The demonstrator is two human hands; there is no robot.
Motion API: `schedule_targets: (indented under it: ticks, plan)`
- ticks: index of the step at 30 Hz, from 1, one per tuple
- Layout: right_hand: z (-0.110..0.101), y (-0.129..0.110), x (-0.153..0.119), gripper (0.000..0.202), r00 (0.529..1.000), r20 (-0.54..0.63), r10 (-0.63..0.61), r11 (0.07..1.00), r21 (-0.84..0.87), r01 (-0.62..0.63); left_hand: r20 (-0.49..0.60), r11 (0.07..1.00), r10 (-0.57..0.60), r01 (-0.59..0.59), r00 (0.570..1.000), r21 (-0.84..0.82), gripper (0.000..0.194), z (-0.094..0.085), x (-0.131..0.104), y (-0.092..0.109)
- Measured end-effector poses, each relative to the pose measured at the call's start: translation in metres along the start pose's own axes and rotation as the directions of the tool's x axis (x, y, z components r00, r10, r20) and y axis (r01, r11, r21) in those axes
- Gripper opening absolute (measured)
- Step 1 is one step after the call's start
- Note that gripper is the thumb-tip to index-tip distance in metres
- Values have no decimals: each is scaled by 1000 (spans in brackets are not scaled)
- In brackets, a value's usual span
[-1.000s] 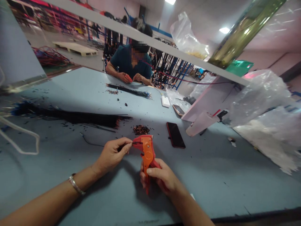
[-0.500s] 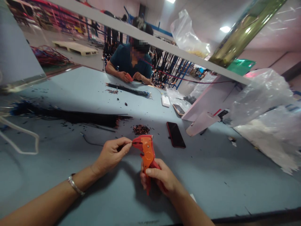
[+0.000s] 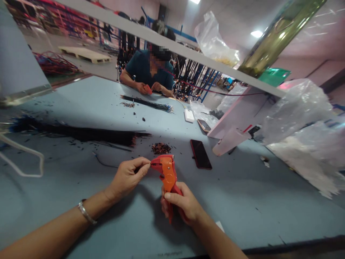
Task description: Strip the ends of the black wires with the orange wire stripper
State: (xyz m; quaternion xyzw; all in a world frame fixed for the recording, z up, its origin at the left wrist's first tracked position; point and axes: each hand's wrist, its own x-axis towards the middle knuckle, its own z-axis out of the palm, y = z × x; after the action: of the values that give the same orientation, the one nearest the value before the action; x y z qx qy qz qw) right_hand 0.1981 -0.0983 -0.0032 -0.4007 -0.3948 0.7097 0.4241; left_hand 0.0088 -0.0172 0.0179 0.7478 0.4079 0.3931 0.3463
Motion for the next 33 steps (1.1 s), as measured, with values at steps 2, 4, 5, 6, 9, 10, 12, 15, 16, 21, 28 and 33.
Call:
schedule_targets:
  ticks: [2,4,5,6,9,10,12,15,16,21,28,33]
  plan:
    - [1,1,0,35,1000,-9,-10,1000,-6,10,2,1000,-3,3,1000,-6,28,0,0,1]
    - [2,2,1,36,1000,-14,-21,1000,-10,21,2,1000,-4,5,1000,-16,29,0,0,2]
    - [3,3,1,37,1000,-13,-27,1000,-13,27,2,1000,-6,6,1000,-19,29,0,0,2]
    - [3,3,2,37,999,-9,-32,999,-15,32,5,1000,-8,8,1000,-22,29,0,0,2]
    - [3,5,3,37,999,4,-51,998,-24,51,6,1000,-6,6,1000,-18,28,0,0,1]
    - [2,5,3,37,999,4,-54,998,-30,54,3,1000,-2,2,1000,-16,28,0,-1,1]
    - [2,6,3,37,999,-4,-55,998,-40,54,2,1000,6,-6,1000,-13,28,0,-1,1]
    - [3,7,4,39,997,-45,-55,998,-31,54,6,1000,9,-9,1000,-5,29,0,-2,0]
    - [4,8,4,39,996,-62,-58,998,-24,56,4,1000,6,-6,1000,4,29,0,-2,1]
    - [4,6,6,38,997,-54,-51,999,5,51,-27,999,-18,19,999,38,30,-1,-1,1]
    - [-3,-6,1,30,992,-83,-97,992,68,102,-56,998,-29,33,998,59,27,-2,1,-6]
    - [-12,-11,-1,33,973,-78,-216,976,-43,213,-54,997,-59,62,997,51,28,-2,1,-7]
